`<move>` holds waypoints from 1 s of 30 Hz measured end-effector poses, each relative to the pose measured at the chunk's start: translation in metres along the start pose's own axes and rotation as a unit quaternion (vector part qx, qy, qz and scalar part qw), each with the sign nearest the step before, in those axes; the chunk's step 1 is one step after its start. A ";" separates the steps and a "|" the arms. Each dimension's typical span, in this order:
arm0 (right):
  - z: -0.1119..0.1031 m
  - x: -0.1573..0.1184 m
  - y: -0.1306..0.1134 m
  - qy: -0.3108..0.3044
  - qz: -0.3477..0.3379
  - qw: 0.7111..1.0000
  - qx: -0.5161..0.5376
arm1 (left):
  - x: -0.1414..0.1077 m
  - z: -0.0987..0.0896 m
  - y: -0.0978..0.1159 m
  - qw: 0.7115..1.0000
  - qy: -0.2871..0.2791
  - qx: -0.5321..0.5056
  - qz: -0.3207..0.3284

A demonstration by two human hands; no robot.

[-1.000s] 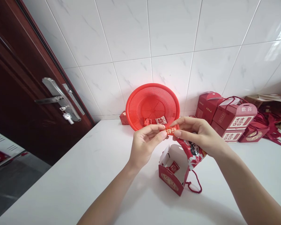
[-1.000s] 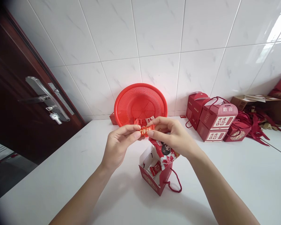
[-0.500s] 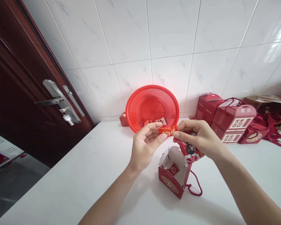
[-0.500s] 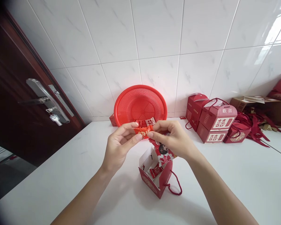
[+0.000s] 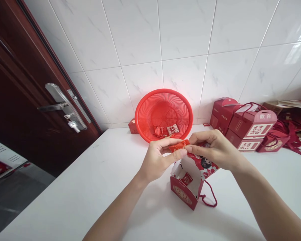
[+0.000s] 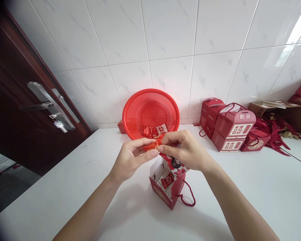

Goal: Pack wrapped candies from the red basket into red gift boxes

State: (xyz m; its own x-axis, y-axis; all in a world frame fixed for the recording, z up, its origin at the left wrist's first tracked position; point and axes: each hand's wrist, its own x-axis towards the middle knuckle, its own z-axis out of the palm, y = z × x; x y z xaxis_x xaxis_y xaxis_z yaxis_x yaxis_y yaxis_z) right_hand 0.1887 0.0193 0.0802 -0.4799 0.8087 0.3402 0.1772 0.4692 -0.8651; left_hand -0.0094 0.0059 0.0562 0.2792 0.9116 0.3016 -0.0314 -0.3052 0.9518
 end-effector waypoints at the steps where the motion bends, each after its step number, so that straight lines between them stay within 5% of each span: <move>1: 0.000 0.000 0.000 -0.001 -0.003 1.000 -0.002 | 0.000 0.000 0.000 1.000 -0.004 0.000 0.002; 14: 0.004 0.003 0.003 0.049 -0.018 0.999 0.002 | 0.003 0.008 -0.008 0.991 0.064 -0.120 0.004; 23: 0.002 -0.002 -0.005 0.028 -0.016 0.999 -0.043 | 0.002 0.007 -0.002 0.999 0.017 -0.042 0.020; 30: 0.005 -0.002 -0.006 0.045 -0.018 0.998 -0.039 | 0.004 0.009 -0.005 0.990 0.039 -0.136 -0.004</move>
State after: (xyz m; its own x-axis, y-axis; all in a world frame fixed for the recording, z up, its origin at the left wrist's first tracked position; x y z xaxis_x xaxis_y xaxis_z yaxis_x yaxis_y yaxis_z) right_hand 0.1839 0.0132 0.0833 -0.4095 0.8175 0.4049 0.2301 0.5220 -0.8213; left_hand 0.0004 0.0084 0.0520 0.2068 0.9355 0.2865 -0.2891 -0.2213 0.9314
